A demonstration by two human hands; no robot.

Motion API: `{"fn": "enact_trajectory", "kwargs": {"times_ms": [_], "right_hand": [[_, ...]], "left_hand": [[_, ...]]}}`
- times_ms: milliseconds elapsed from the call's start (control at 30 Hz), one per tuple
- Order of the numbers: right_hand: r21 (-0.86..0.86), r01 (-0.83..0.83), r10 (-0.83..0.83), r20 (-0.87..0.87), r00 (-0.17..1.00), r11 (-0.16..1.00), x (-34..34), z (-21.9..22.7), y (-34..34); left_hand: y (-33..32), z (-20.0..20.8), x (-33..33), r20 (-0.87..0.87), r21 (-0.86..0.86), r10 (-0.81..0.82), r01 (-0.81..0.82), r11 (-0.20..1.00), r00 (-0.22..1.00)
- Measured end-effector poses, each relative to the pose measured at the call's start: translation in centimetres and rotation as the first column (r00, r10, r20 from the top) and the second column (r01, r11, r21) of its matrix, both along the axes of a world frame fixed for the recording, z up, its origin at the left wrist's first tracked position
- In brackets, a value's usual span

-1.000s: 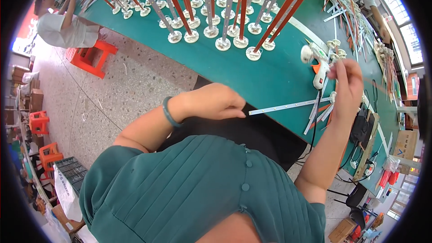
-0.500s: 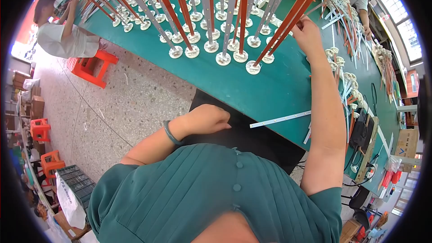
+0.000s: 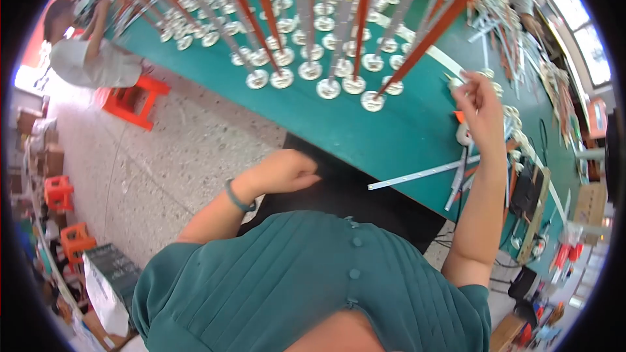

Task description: The person is using a hot glue gun to attach plastic rods and circular components onto white bases at a manual workstation.

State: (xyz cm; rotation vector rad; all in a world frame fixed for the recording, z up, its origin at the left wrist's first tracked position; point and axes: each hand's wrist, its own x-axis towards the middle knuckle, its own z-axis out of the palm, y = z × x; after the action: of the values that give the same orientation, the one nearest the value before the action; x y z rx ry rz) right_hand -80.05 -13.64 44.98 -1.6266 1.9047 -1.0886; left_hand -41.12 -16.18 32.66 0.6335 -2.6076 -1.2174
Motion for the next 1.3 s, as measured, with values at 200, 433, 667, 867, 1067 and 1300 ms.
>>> {"fn": "enact_trajectory", "kwargs": {"times_ms": [200, 433, 667, 867, 1067, 1300], "right_hand": [[-0.05, 0.259, -0.255, 0.07, 0.964, 0.965, -3.5, -1.7, 11.9], [0.005, 0.455, -0.455, 0.057, 0.889, 0.89, -1.8, -4.6, 11.7], [0.012, 0.495, -0.41, -0.542, 0.734, 0.869, -2.6, -4.8, 4.3], [-0.007, 0.542, -0.508, -0.359, 0.783, 0.841, -3.3, -5.6, 3.4], [-0.166, 0.548, -0.446, 0.417, 0.792, 0.82, -3.6, -1.2, 7.5], [-0.298, 0.539, -0.21, 0.693, 0.69, 0.788, -5.8, 1.2, 18.3]], "left_hand": [[0.0, 3.8, 0.5, -0.174, 0.316, 0.121, -0.061, 0.947, 0.977], [-0.8, 5.8, -7.7, -0.293, 0.185, 0.057, -0.002, 0.983, 0.954], [-0.5, 4.0, -10.4, -0.318, 0.096, 0.032, -0.002, 0.995, 0.948], [0.0, 4.0, -10.2, -0.309, 0.121, 0.085, -0.049, 0.991, 0.947], [-0.3, 4.0, -10.5, -0.226, 0.158, 0.089, -0.053, 0.986, 0.97], [-0.2, 6.4, -17.4, -0.188, -0.146, -0.089, 0.062, 0.987, 0.978]]}}
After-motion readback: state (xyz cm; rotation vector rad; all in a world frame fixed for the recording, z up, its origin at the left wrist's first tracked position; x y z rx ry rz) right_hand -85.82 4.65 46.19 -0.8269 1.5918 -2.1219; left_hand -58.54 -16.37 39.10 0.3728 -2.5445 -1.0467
